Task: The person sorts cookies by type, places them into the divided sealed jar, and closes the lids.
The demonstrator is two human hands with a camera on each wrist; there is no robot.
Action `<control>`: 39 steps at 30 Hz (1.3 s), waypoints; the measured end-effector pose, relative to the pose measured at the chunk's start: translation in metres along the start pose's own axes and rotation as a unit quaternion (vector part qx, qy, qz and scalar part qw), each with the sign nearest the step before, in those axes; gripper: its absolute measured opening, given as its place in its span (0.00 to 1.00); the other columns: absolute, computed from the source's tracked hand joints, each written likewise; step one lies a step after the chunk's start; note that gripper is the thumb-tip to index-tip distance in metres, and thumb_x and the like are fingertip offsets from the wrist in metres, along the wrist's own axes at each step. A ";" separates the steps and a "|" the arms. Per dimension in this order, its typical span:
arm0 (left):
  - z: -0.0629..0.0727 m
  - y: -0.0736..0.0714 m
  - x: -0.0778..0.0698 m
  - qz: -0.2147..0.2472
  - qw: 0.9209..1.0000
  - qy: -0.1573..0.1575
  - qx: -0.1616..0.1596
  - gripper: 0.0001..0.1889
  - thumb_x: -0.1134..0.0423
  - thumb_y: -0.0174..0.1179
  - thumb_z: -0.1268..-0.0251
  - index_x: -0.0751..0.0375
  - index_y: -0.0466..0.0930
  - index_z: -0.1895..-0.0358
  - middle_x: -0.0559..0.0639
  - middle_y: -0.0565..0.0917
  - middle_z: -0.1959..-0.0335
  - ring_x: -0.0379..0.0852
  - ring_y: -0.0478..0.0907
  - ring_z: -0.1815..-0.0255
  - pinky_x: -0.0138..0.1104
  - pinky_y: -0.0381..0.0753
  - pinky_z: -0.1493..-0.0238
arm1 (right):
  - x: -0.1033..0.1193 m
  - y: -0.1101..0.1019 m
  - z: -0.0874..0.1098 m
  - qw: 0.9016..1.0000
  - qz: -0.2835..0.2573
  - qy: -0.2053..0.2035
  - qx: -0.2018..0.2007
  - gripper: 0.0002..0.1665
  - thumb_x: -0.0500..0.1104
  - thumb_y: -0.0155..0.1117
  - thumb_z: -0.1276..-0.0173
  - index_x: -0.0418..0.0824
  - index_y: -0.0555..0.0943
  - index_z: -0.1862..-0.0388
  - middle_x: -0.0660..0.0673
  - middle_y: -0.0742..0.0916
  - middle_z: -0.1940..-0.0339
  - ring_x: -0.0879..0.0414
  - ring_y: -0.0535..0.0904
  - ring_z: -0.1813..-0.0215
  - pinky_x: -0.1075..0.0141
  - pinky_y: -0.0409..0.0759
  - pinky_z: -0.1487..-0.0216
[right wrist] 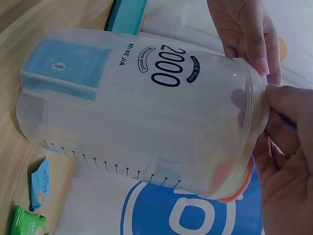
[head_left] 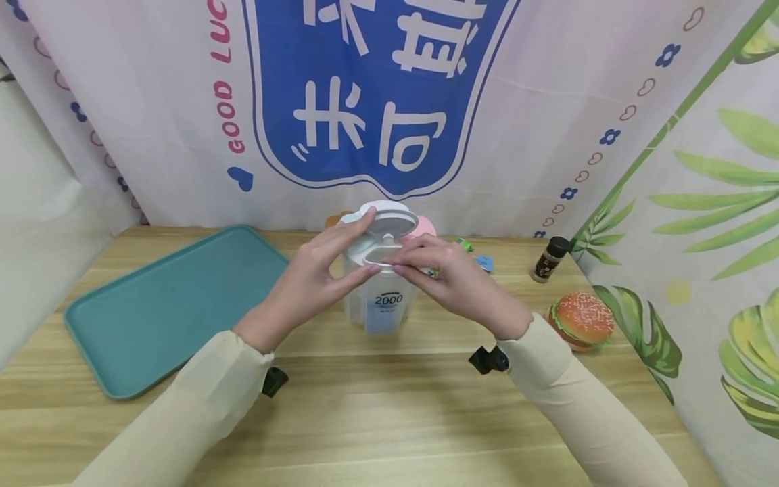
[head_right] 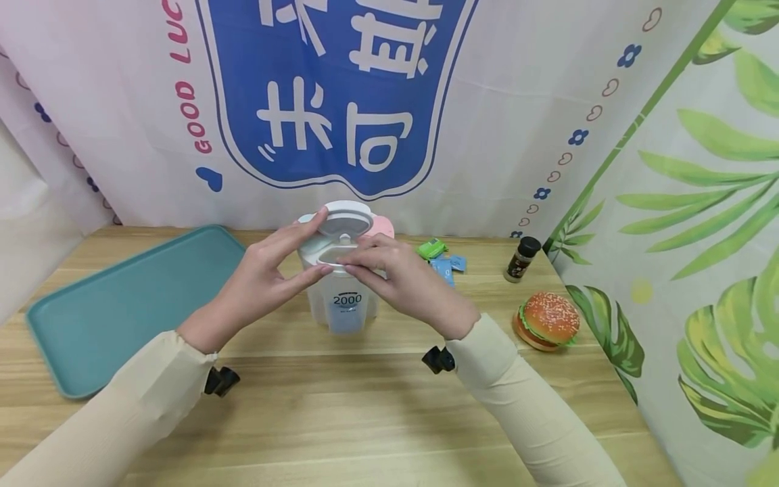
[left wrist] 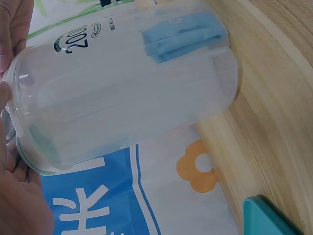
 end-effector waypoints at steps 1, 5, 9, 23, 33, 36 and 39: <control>0.001 0.000 0.000 0.001 1.000 -0.001 0.000 0.42 0.58 0.72 0.32 0.47 0.62 0.18 0.54 0.74 0.22 0.55 0.73 0.22 0.52 0.76 0.23 | -0.001 0.000 0.001 1.000 -0.008 0.002 -0.001 0.14 0.36 0.66 0.25 0.40 0.89 0.43 0.46 0.93 0.47 0.52 0.86 0.40 0.57 0.87 0.36; 0.002 -0.001 0.000 0.001 1.000 -0.006 0.001 0.42 0.57 0.73 0.32 0.46 0.62 0.18 0.53 0.74 0.22 0.55 0.72 0.22 0.53 0.75 0.23 | -0.007 -0.004 0.005 0.997 -0.070 0.020 -0.026 0.14 0.33 0.65 0.24 0.37 0.88 0.43 0.43 0.92 0.45 0.49 0.86 0.35 0.58 0.85 0.32; 0.001 0.000 0.000 -0.003 1.000 -0.008 0.003 0.42 0.56 0.73 0.32 0.44 0.62 0.18 0.52 0.74 0.22 0.55 0.72 0.21 0.53 0.75 0.22 | -0.023 -0.013 0.015 0.984 -0.142 0.049 -0.094 0.12 0.30 0.63 0.25 0.32 0.88 0.47 0.35 0.92 0.47 0.57 0.89 0.42 0.66 0.89 0.41; 0.000 0.000 -0.001 -0.001 1.000 -0.015 0.004 0.42 0.55 0.73 0.32 0.46 0.62 0.18 0.52 0.72 0.21 0.55 0.70 0.20 0.53 0.72 0.20 | -0.132 -0.027 0.070 0.925 -0.126 0.288 -0.213 0.18 0.44 0.58 0.17 0.29 0.84 0.45 0.30 0.88 0.50 0.68 0.83 0.59 0.77 0.86 0.55; 0.002 0.000 0.001 -0.002 1.000 -0.023 0.006 0.42 0.54 0.72 0.32 0.45 0.61 0.17 0.51 0.72 0.20 0.54 0.70 0.19 0.53 0.72 0.20 | -0.189 0.001 0.100 0.893 -0.055 0.441 -0.076 0.23 0.44 0.58 0.18 0.29 0.77 0.34 0.29 0.84 0.41 0.40 0.82 0.40 0.59 0.85 0.41; 0.002 0.000 0.002 -0.008 1.000 -0.026 0.006 0.42 0.53 0.72 0.31 0.44 0.61 0.17 0.50 0.72 0.20 0.54 0.70 0.19 0.53 0.72 0.20 | -0.200 0.010 0.106 0.890 -0.051 0.450 -0.041 0.26 0.46 0.58 0.18 0.31 0.74 0.31 0.28 0.82 0.36 0.36 0.79 0.34 0.48 0.82 0.33; 0.002 0.001 0.002 -0.010 1.000 -0.028 0.009 0.42 0.52 0.71 0.31 0.42 0.60 0.17 0.50 0.72 0.20 0.53 0.70 0.19 0.53 0.72 0.20 | -0.209 0.017 0.109 0.887 -0.052 0.458 -0.020 0.28 0.48 0.58 0.18 0.32 0.71 0.29 0.27 0.81 0.35 0.35 0.78 0.34 0.45 0.81 0.32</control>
Point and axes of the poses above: each hand's wrist, its own z-axis away from the middle knuckle, its own y-axis out of the palm, x = y × z, the point moved 5 cm from there along -z, towards the middle knuckle
